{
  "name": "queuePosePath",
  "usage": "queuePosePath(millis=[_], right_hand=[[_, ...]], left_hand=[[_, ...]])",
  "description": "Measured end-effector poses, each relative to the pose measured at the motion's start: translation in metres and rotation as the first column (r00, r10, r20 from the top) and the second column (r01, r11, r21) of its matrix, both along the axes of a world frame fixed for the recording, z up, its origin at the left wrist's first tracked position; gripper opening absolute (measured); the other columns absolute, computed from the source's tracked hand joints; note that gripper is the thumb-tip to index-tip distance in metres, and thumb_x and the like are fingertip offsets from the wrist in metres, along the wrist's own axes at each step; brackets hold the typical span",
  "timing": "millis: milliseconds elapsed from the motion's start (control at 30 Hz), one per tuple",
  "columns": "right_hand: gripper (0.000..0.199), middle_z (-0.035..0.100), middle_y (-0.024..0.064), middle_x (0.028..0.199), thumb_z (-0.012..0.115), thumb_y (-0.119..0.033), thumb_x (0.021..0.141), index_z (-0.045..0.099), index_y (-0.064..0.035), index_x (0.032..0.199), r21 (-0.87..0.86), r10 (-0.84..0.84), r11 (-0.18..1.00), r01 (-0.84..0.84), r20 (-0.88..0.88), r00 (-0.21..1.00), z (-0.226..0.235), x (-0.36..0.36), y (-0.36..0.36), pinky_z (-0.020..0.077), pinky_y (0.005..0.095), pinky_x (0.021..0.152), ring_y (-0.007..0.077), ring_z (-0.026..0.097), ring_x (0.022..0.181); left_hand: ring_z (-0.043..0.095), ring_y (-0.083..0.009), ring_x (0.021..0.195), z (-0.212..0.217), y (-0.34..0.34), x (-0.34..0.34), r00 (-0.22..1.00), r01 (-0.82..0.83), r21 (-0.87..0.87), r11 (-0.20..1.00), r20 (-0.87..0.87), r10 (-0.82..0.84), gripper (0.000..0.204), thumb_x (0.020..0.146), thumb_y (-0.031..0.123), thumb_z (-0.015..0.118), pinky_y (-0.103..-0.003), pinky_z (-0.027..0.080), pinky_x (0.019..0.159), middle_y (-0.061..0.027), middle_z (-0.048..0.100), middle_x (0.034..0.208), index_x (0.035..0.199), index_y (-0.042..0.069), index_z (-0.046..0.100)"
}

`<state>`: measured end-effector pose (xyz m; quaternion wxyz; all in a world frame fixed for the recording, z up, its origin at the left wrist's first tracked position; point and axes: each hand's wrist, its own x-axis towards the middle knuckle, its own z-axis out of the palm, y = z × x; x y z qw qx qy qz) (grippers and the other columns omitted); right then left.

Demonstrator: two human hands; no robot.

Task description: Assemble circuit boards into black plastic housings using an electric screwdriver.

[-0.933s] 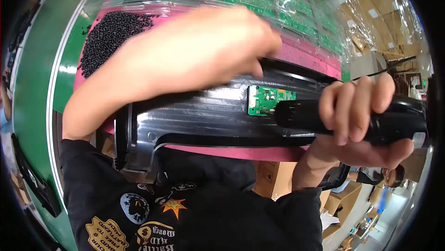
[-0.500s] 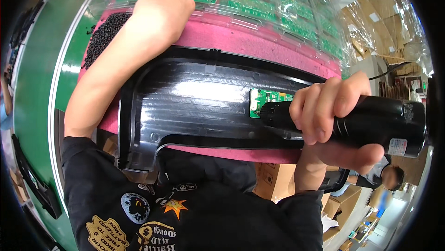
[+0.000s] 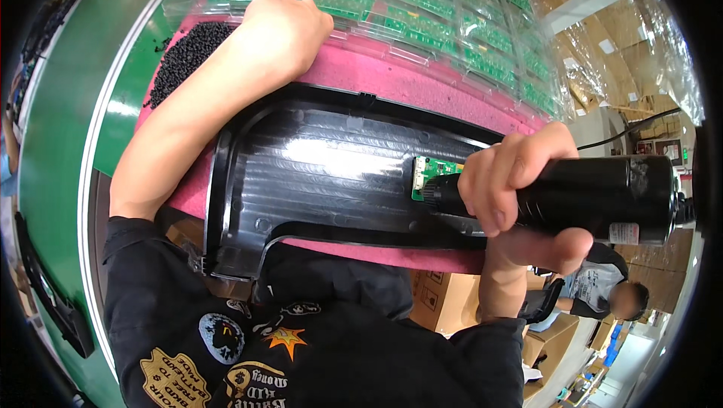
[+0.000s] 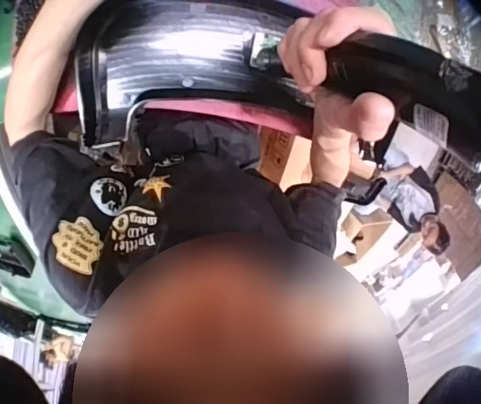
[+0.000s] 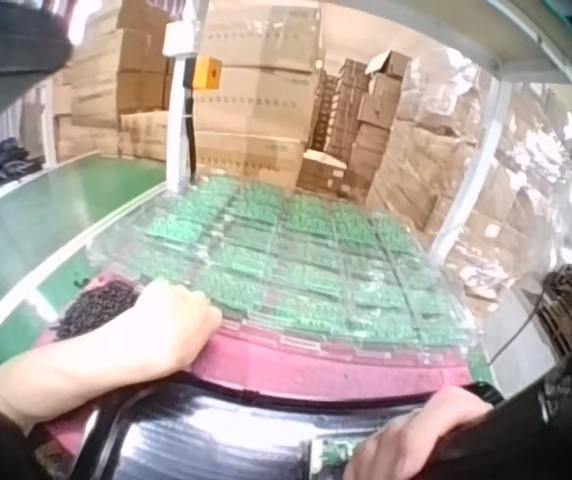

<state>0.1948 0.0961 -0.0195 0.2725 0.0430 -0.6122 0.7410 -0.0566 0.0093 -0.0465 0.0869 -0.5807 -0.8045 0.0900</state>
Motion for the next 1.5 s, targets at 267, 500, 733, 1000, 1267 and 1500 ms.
queuePosePath(millis=[267, 500, 733, 1000, 1267, 1500], right_hand=[[0.066, 0.053, -0.0037, 0.062, 0.076, -0.065, 0.072, 0.048, -0.0083, 0.091, 0.028, -0.009, 1.000, 0.010, -0.048, 0.999, 0.002, 0.007, -0.002, 0.0392, 0.0232, 0.045, 0.0084, 0.051, 0.047], [0.049, 0.050, -0.0050, 0.062, 0.075, -0.047, 0.078, 0.047, -0.0102, 0.093, -0.121, -0.210, 0.977, 0.178, -0.356, 0.911, 0.013, 0.022, 0.006, 0.0403, 0.0217, 0.051, 0.0054, 0.049, 0.048], [0.039, 0.051, -0.0048, 0.062, 0.073, -0.035, 0.075, 0.049, -0.0091, 0.092, -0.202, -0.306, 0.951, 0.235, -0.506, 0.806, 0.016, 0.034, 0.008, 0.0433, 0.0235, 0.057, 0.0057, 0.050, 0.047], [0.039, 0.051, -0.0045, 0.060, 0.071, -0.036, 0.073, 0.049, -0.0092, 0.091, -0.196, -0.309, 0.950, 0.242, -0.493, 0.813, 0.017, 0.033, 0.004, 0.0422, 0.0219, 0.051, 0.0064, 0.049, 0.045], [0.043, 0.051, -0.0034, 0.061, 0.071, -0.041, 0.075, 0.047, -0.0091, 0.092, -0.134, -0.292, 0.956, 0.260, -0.484, 0.825, 0.020, 0.039, 0.007, 0.0438, 0.0235, 0.049, 0.0074, 0.049, 0.045], [0.066, 0.050, 0.0005, 0.067, 0.062, -0.063, 0.081, 0.050, -0.0024, 0.102, 0.098, -0.314, 0.937, 0.334, -0.178, 0.933, 0.010, 0.070, 0.042, 0.0355, 0.0269, 0.050, 0.0100, 0.044, 0.048]], left_hand=[[0.066, -0.0344, 0.081, 0.030, -0.001, 0.023, 0.813, 0.429, 0.424, 0.798, 0.204, -0.545, 0.012, 0.074, 0.004, 0.066, -0.042, 0.052, 0.071, -0.0165, 0.064, 0.079, 0.081, -0.002, 0.058], [0.066, -0.0294, 0.078, 0.025, 0.008, 0.055, 0.473, 0.464, 0.457, 0.759, 0.596, -0.648, 0.023, 0.071, -0.002, 0.069, -0.037, 0.053, 0.069, -0.0128, 0.063, 0.081, 0.091, -0.002, 0.057], [0.064, -0.0188, 0.072, 0.012, 0.015, 0.076, 0.124, 0.375, 0.594, 0.711, 0.728, -0.674, 0.024, 0.071, -0.002, 0.073, -0.031, 0.053, 0.067, -0.0068, 0.065, 0.080, 0.091, -0.001, 0.060], [0.066, -0.0131, 0.079, 0.014, 0.015, 0.076, 0.028, 0.316, 0.513, 0.798, 0.836, -0.548, 0.019, 0.079, -0.002, 0.075, -0.025, 0.054, 0.069, -0.0053, 0.069, 0.088, 0.094, 0.001, 0.064], [0.067, -0.0163, 0.083, 0.017, 0.012, 0.083, 0.027, 0.200, 0.533, 0.822, 0.836, -0.549, 0.033, 0.073, 0.001, 0.081, -0.028, 0.054, 0.071, -0.0077, 0.068, 0.093, 0.101, 0.000, 0.064], [0.060, -0.0293, 0.099, 0.006, 0.019, 0.074, 0.511, 0.428, 0.548, 0.718, 0.508, -0.693, 0.041, 0.065, 0.006, 0.081, -0.037, 0.050, 0.087, -0.0093, 0.064, 0.101, 0.101, 0.001, 0.061]])
